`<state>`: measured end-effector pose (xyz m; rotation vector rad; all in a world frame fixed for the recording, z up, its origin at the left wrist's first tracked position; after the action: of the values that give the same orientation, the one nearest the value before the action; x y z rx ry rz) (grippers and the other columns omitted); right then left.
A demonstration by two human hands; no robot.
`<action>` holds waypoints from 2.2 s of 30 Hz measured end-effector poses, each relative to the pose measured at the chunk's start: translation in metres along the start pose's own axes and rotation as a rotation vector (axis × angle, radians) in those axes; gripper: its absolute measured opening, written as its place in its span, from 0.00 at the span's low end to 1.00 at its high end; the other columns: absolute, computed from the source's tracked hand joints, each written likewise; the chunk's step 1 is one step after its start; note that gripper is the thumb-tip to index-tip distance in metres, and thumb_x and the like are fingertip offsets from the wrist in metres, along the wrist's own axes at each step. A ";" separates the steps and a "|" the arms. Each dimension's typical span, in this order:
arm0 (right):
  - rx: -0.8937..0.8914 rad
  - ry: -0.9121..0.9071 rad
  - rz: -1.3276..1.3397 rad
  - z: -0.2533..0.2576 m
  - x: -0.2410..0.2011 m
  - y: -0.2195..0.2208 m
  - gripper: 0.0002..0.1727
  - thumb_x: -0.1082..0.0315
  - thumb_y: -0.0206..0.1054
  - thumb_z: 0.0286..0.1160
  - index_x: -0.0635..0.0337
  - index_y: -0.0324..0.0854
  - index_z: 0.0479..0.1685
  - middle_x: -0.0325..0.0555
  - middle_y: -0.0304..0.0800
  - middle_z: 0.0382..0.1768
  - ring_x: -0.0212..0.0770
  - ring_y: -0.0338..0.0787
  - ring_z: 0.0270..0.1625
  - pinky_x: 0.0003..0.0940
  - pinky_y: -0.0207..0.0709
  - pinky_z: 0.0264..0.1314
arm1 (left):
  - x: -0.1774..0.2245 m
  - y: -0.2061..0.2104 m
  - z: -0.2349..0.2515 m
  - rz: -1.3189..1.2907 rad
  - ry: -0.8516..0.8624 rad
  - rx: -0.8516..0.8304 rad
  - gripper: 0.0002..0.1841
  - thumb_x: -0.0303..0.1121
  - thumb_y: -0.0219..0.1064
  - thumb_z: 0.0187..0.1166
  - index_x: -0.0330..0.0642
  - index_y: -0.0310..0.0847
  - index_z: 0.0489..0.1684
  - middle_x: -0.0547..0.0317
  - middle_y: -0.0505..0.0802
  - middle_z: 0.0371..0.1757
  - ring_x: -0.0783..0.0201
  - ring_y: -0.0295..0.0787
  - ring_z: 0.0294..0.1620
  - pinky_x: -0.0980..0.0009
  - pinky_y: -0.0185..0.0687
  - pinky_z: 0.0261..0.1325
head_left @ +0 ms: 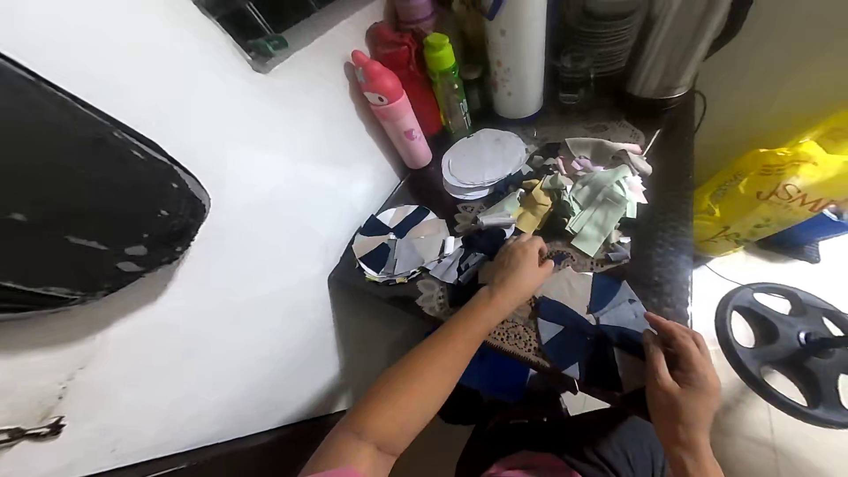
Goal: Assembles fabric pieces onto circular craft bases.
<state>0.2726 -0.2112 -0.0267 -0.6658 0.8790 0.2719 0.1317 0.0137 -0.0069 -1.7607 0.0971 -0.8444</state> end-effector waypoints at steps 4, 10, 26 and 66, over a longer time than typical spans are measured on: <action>0.031 -0.028 0.044 -0.005 -0.008 -0.009 0.15 0.71 0.62 0.76 0.67 0.90 0.54 0.55 0.87 0.49 0.25 0.85 0.42 0.13 0.77 0.42 | -0.002 0.006 0.002 0.039 -0.026 -0.013 0.12 0.34 0.63 0.84 0.34 0.88 0.52 0.43 0.90 0.56 0.47 0.87 0.62 0.49 0.79 0.68; -0.060 -0.002 0.144 -0.009 -0.024 -0.006 0.16 0.67 0.61 0.81 0.67 0.89 0.55 0.51 0.92 0.48 0.30 0.90 0.46 0.23 0.84 0.48 | 0.022 -0.015 -0.035 -0.167 0.139 0.051 0.11 0.34 0.67 0.82 0.36 0.92 0.46 0.48 0.94 0.45 0.55 0.92 0.48 0.54 0.85 0.58; -0.300 0.851 0.740 -0.152 0.006 -0.053 0.12 0.83 0.61 0.71 0.61 0.88 0.42 0.34 0.93 0.31 0.26 0.89 0.30 0.24 0.86 0.37 | 0.078 0.132 -0.210 -0.753 0.249 -0.616 0.16 0.33 0.67 0.81 0.28 0.80 0.59 0.46 0.91 0.49 0.64 0.90 0.47 0.67 0.86 0.55; -0.196 -0.184 0.003 -0.153 -0.074 -0.059 0.06 0.67 0.63 0.82 0.54 0.85 0.42 0.42 0.92 0.41 0.35 0.90 0.50 0.25 0.82 0.56 | 0.058 0.138 -0.213 -1.292 -0.274 -0.858 0.06 0.20 0.62 0.80 0.43 0.78 0.39 0.66 0.90 0.34 0.73 0.89 0.35 0.74 0.89 0.45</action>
<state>0.1599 -0.3511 -0.0128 -0.8076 0.6821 0.4196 0.0972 -0.2361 -0.0727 -2.7171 -1.1251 -1.5745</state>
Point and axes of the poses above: each hand's wrist, its own z-axis towards the middle knuckle, its own y-axis out of the palm, x = y × z, the point moved 8 cm from there along z, towards the middle knuckle
